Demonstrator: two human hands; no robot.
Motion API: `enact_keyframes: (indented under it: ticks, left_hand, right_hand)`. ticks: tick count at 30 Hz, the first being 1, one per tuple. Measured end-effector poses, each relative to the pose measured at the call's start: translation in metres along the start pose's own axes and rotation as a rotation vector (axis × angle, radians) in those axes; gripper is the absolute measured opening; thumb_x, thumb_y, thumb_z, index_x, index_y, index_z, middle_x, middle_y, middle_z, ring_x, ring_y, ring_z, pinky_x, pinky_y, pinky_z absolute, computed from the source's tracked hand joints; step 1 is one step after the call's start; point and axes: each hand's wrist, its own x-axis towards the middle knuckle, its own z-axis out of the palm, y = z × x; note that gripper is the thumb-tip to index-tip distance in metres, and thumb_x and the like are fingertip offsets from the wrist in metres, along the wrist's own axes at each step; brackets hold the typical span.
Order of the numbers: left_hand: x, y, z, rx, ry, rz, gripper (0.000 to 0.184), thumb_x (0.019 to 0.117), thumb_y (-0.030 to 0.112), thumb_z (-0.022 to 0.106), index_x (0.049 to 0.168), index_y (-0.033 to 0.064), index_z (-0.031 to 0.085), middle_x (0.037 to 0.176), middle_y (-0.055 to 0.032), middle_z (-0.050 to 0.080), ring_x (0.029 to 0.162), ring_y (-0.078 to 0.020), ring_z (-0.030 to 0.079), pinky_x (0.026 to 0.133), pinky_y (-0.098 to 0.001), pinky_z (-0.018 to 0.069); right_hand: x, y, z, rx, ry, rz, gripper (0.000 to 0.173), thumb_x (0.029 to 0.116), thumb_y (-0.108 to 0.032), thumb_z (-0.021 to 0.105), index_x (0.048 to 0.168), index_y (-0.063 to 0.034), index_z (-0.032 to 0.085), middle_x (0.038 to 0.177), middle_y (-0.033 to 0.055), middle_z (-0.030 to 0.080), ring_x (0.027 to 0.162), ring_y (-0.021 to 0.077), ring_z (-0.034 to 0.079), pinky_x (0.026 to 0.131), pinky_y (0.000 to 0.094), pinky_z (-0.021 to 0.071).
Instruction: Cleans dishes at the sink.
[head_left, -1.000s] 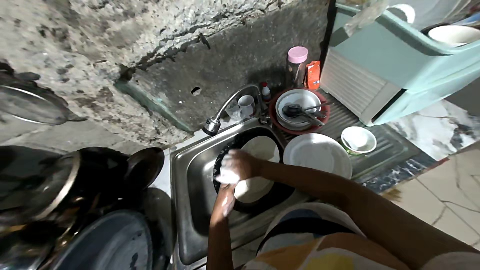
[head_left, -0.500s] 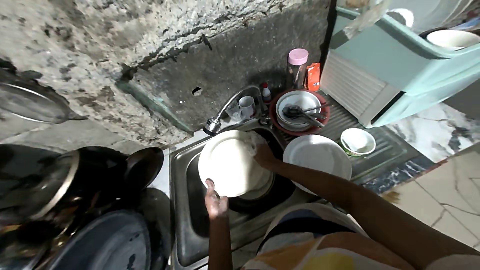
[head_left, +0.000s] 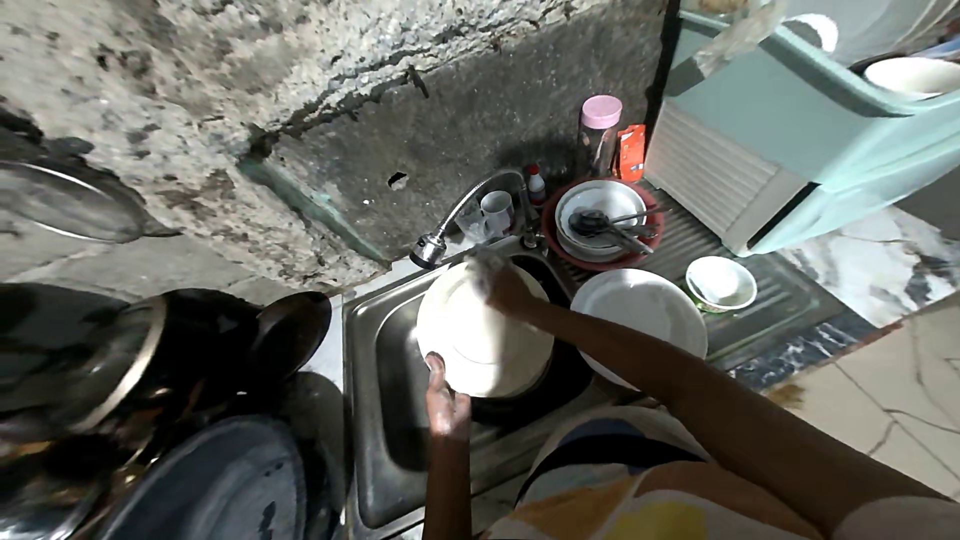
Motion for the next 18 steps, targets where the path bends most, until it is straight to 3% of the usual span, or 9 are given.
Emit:
enact_keyframes:
  ticks: [2, 3, 8, 10, 12, 13, 15, 16, 18]
  left_hand:
    - [-0.003, -0.003, -0.006, -0.086, -0.083, -0.014, 0.037, 0.1118, 0.029, 0.031, 0.14, 0.0101, 0.046, 0.125, -0.0081, 0.066, 0.113, -0.0176, 0.066, 0.095, -0.0405, 0.0581]
    - [-0.003, -0.005, -0.007, -0.118, -0.114, -0.024, 0.037, 0.1119, 0.028, 0.031, 0.14, 0.0099, 0.046, 0.124, -0.0086, 0.066, 0.112, -0.0182, 0.067, 0.095, -0.0407, 0.058]
    - [-0.008, -0.005, -0.004, -0.082, -0.262, -0.111, 0.043, 0.1121, 0.033, 0.028, 0.142, 0.0089, 0.047, 0.127, -0.012, 0.066, 0.115, -0.0212, 0.066, 0.098, -0.0441, 0.0567]
    - [-0.01, -0.004, 0.0, -0.01, -0.293, -0.117, 0.045, 0.1117, 0.036, 0.029, 0.143, 0.0097, 0.047, 0.127, -0.0111, 0.066, 0.115, -0.0201, 0.066, 0.097, -0.043, 0.0569]
    - [-0.01, -0.006, 0.008, 0.02, -0.327, -0.12, 0.045, 0.1112, 0.038, 0.029, 0.144, 0.0113, 0.046, 0.127, -0.0091, 0.066, 0.116, -0.0184, 0.066, 0.098, -0.0408, 0.0568]
    - [-0.01, -0.008, 0.012, 0.019, -0.33, -0.122, 0.046, 0.1109, 0.04, 0.029, 0.144, 0.0124, 0.045, 0.128, -0.0083, 0.066, 0.116, -0.0177, 0.066, 0.098, -0.0404, 0.0566]
    - [-0.005, -0.013, 0.017, -0.064, -0.319, -0.121, 0.047, 0.1101, 0.043, 0.029, 0.142, 0.0132, 0.047, 0.126, -0.008, 0.067, 0.116, -0.0181, 0.066, 0.098, -0.0405, 0.0568]
    - [-0.001, -0.017, 0.016, -0.124, -0.298, -0.124, 0.047, 0.1102, 0.045, 0.027, 0.139, 0.014, 0.049, 0.122, -0.0072, 0.068, 0.113, -0.0177, 0.067, 0.095, -0.0403, 0.0579]
    - [0.008, -0.023, 0.012, -0.245, -0.217, -0.125, 0.048, 0.11, 0.046, 0.023, 0.129, 0.0151, 0.054, 0.111, -0.0058, 0.071, 0.104, -0.0178, 0.069, 0.088, -0.0405, 0.0601]
  right_hand:
    - [0.017, 0.004, -0.02, 0.037, -0.064, 0.223, 0.036, 0.1027, -0.024, 0.056, 0.13, -0.0014, 0.065, 0.123, 0.0225, 0.068, 0.117, 0.038, 0.065, 0.101, 0.0547, 0.0502]
    - [0.021, 0.003, -0.028, 0.054, -0.107, 0.279, 0.035, 0.1042, -0.024, 0.054, 0.127, 0.0005, 0.065, 0.118, 0.0243, 0.068, 0.113, 0.0396, 0.066, 0.098, 0.0563, 0.0516]
    - [0.033, 0.005, -0.035, -0.067, -0.194, 0.38, 0.037, 0.1019, -0.028, 0.059, 0.123, 0.001, 0.067, 0.122, 0.0243, 0.068, 0.117, 0.0403, 0.064, 0.098, 0.0582, 0.0512]
    - [0.027, -0.013, -0.036, -0.024, -0.219, 0.346, 0.038, 0.1013, -0.027, 0.06, 0.121, 0.0043, 0.068, 0.12, 0.0271, 0.068, 0.117, 0.0427, 0.064, 0.099, 0.0605, 0.0494]
    - [0.013, -0.028, -0.026, 0.028, -0.166, 0.16, 0.028, 0.0982, -0.023, 0.063, 0.11, 0.0019, 0.071, 0.108, 0.0237, 0.072, 0.107, 0.0398, 0.068, 0.091, 0.0587, 0.052]
    - [0.005, -0.03, -0.011, 0.052, -0.107, 0.037, 0.025, 0.0925, -0.02, 0.07, 0.108, -0.0009, 0.073, 0.109, 0.02, 0.072, 0.108, 0.036, 0.068, 0.095, 0.0557, 0.0525]
    - [-0.015, -0.04, 0.018, 0.119, -0.048, -0.151, 0.039, 0.0862, -0.017, 0.076, 0.122, -0.0032, 0.072, 0.133, 0.0158, 0.067, 0.132, 0.0314, 0.057, 0.118, 0.0505, 0.0387]
    - [-0.026, -0.047, 0.027, 0.118, -0.07, -0.22, 0.041, 0.0927, -0.02, 0.07, 0.131, -0.0037, 0.069, 0.144, 0.0145, 0.061, 0.143, 0.0302, 0.049, 0.125, 0.0492, 0.0285]
    - [-0.053, -0.053, 0.043, 0.09, -0.125, -0.317, 0.043, 0.1063, -0.03, 0.051, 0.141, -0.0086, 0.062, 0.154, 0.0088, 0.053, 0.152, 0.025, 0.037, 0.129, 0.0464, 0.0206]
